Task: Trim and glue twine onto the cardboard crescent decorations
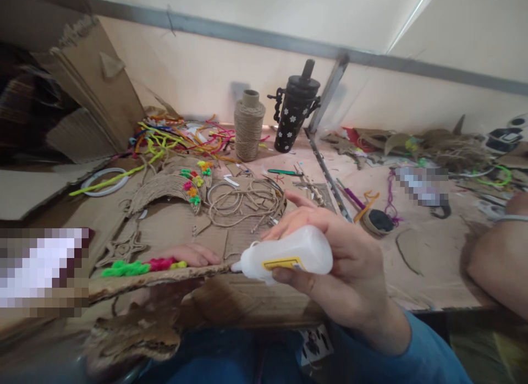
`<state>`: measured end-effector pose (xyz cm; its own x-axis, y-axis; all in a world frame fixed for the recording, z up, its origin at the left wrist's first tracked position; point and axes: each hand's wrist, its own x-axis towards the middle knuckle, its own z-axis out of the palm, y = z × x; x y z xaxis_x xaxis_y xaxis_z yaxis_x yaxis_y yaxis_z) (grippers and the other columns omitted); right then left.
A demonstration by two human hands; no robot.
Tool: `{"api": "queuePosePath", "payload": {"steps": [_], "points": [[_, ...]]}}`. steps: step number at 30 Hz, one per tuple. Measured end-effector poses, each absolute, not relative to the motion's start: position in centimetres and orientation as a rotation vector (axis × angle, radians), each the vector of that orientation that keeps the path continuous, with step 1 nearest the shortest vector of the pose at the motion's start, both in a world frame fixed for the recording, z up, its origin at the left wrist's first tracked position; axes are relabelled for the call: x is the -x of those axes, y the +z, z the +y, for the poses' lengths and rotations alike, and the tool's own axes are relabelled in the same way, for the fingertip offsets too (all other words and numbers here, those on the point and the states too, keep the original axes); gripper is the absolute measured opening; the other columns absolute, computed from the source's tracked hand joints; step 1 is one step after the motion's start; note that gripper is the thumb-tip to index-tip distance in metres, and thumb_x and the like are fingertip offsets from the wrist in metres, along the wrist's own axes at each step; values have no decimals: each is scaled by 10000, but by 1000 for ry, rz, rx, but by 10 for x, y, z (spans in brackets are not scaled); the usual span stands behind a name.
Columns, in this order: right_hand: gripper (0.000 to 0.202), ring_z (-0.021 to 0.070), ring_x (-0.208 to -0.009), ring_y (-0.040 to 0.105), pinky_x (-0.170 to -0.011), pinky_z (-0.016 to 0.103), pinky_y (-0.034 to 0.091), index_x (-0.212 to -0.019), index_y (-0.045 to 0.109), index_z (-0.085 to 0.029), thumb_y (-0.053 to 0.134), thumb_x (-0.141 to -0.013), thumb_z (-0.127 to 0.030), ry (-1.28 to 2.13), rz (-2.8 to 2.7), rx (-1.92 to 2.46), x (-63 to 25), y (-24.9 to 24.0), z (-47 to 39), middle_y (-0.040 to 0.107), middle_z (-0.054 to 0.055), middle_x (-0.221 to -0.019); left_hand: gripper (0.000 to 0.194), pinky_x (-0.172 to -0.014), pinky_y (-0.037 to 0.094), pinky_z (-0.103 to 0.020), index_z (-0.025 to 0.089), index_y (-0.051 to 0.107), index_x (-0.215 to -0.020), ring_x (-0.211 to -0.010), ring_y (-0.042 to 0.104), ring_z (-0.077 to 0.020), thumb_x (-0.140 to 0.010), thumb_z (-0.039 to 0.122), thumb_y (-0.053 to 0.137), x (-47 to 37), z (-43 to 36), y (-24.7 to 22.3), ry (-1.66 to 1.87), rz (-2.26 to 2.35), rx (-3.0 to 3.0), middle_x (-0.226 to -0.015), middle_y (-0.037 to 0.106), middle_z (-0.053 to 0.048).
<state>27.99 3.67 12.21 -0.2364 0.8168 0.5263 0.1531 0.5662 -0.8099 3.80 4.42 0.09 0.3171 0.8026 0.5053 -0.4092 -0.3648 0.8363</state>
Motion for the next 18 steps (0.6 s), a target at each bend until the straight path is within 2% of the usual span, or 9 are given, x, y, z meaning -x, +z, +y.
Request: {"api": "queuePosePath", "payload": {"steps": [3,5,10,18], "points": [[98,191,-732,656,-1030,395,420,-877,692,-274,746,-803,-309,795,-1751,778,-281,122,37,708,-43,-810,318,-793,598,-283,276,742,-1053,-895,742,-201,-756,162,749,-40,45,5,1398,340,-1471,-1000,793,-35],[130,191,-749,661,-1037,385,419,-897,694,-272,757,-792,-317,807,-1756,764,-281,123,37,713,-41,-825,325,-791,599,-275,283,734,-1057,-893,741,-189,-767,136,730,-42,44,6,1418,345,-1475,-1000,791,-22],[258,214,-761,673,-1109,442,363,-1023,686,-268,744,-797,-378,802,-1750,812,-281,126,36,735,-25,-888,324,-753,613,-297,288,738,-1023,-852,746,-202,-730,152,767,-46,42,5,1444,377,-1468,-976,794,-27],[333,209,-786,692,-1096,395,408,-1066,675,-244,760,-779,-389,818,-1755,818,-286,125,37,735,-7,-944,219,-749,610,-277,262,730,-983,-832,745,-187,-769,226,756,-50,39,9,1501,457,-1481,-923,790,-17]]}}
